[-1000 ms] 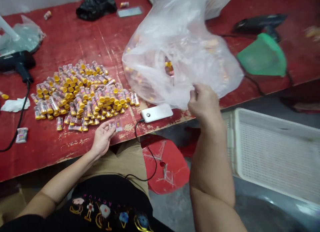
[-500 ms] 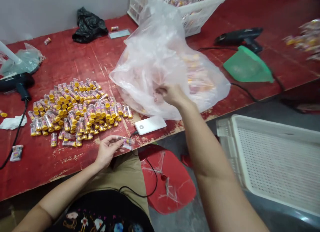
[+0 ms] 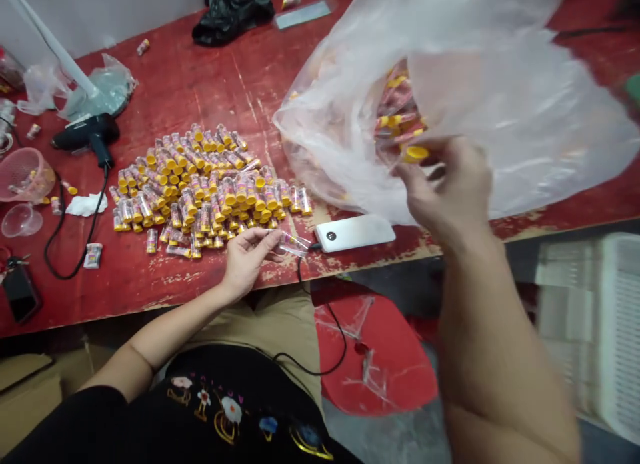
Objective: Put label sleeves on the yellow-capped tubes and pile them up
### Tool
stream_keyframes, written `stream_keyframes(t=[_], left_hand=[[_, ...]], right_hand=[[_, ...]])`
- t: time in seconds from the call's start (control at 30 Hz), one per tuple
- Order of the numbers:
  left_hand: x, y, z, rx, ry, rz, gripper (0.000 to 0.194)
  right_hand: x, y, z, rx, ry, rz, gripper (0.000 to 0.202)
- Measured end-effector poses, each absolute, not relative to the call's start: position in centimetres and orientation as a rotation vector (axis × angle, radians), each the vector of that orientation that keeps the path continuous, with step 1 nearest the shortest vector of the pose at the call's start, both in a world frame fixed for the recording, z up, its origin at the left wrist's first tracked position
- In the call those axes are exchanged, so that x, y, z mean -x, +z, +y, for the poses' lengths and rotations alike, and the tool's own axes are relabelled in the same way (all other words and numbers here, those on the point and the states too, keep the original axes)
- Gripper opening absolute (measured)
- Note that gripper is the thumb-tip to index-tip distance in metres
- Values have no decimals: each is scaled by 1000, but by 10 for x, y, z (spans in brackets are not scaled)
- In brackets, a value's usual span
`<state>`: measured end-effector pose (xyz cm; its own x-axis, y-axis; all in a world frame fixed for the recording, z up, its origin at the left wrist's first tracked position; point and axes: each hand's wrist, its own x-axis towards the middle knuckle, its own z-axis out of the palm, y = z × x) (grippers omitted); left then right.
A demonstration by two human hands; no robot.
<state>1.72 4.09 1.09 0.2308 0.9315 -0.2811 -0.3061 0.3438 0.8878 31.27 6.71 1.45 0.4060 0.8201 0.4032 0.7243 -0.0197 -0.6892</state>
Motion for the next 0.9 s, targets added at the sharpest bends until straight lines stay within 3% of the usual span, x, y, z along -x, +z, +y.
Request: stream_keyframes(t=[0.13,0.27,0.4,0.63,0.8,0.9], left_hand=[[-16,10,31,-801,969,940,51],[-16,15,21,-779,923,921,53],[-14,20,13,-733,887,874,54],[-8,23,8,-729,840,807,54],[-4,27,6,-700,815,777,52],[-1,28,3,-666,746,787,58]], right_hand=[[-228,46,-23,1330,408,-968,35],[-173,46,-61,1166,555,-760,36],[-162,30,-67,1184,557,-764,28],[-154,26,-82,1236,361,-904,32],[-147,26,-99,1288,193,-1220,50],[-144,21,-107,1321,278,-1312,51]])
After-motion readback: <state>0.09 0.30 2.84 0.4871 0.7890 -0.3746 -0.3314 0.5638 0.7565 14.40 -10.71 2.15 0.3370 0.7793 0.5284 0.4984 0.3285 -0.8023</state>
